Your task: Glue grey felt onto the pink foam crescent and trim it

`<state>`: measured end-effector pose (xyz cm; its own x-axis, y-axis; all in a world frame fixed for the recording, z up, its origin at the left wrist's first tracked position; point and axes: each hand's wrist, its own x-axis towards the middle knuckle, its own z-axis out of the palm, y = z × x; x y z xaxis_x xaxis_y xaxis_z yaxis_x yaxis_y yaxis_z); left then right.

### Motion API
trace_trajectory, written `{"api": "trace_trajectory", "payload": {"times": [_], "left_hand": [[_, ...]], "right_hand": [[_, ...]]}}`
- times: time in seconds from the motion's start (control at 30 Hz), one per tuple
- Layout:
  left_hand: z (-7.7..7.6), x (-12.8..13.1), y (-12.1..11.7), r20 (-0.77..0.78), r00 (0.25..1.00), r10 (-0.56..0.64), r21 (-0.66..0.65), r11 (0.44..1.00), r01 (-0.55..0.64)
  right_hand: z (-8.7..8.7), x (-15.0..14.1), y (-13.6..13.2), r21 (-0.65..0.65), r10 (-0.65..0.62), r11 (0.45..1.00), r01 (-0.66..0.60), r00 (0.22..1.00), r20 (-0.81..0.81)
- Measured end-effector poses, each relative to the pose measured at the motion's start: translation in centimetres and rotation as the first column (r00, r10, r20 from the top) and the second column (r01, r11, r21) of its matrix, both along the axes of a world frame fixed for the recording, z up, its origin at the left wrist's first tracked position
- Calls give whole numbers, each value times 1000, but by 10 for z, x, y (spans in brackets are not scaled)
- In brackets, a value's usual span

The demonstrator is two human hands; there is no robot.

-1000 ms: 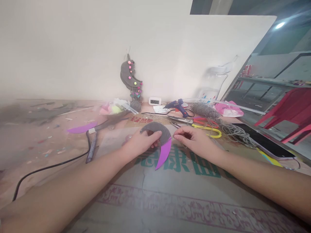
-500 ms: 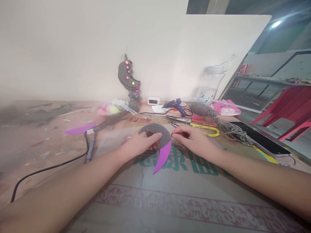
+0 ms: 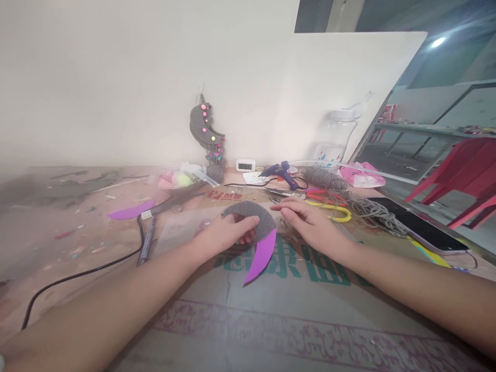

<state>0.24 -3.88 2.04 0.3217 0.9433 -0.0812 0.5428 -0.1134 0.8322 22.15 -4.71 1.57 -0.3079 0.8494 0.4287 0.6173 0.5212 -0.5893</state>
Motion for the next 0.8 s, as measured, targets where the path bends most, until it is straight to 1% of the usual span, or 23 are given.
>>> {"api": "trace_trajectory", "payload": {"times": [0.07, 0.13, 0.23, 0.33, 0.37, 0.43, 0.47, 0.53, 0.6, 0.67, 0.7, 0.73, 0.8], "left_hand": [[1, 0, 0, 7, 1000, -17, 1, 1000, 17], [1, -1, 0, -1, 999, -45, 4, 999, 45], [0, -2, -1, -11, 994, -113, 28, 993, 113], [-3, -2, 0, 38, 983, -179, 34, 984, 178], [-4, -1, 1, 81, 980, -180, 38, 983, 177], [-7, -1, 4, 134, 969, -208, 117, 974, 192], [-9, -1, 5, 131, 967, -221, 164, 966, 199], [-11, -1, 7, 113, 968, -224, 206, 958, 198], [-11, -1, 6, 132, 969, -207, 198, 964, 179], [-10, 0, 2, 202, 960, -196, 207, 966, 154], [-9, 1, 0, 244, 949, -199, 233, 962, 142], [-7, 2, -4, 254, 947, -198, 263, 956, 129], [-4, 3, -11, 201, 959, -201, 313, 941, 132]], "right_hand": [[1, 1, 0, 32, -35, 999, 37, 998, -54], [1, 0, -1, 26, -43, 999, 45, 997, -66], [3, -3, -3, -19, 16, 1000, -16, 1000, -20], [4, -6, -4, -103, 87, 991, -85, 996, 16], [4, -6, -4, -138, 98, 986, -94, 995, 19], [4, -6, -4, -217, 107, 971, -102, 994, 14], [4, -6, -5, -252, 110, 962, -105, 994, 6], [4, -7, -5, -303, 116, 946, -116, 993, -17], [5, -8, -6, -325, 114, 937, -125, 992, -53], [5, -10, -6, -330, 92, 936, -119, 991, -98], [6, -11, -6, -333, 72, 937, -108, 990, -120], [6, -11, -7, -338, 53, 936, -97, 989, -139], [7, -12, -7, -354, 23, 931, -84, 985, -173]]}}
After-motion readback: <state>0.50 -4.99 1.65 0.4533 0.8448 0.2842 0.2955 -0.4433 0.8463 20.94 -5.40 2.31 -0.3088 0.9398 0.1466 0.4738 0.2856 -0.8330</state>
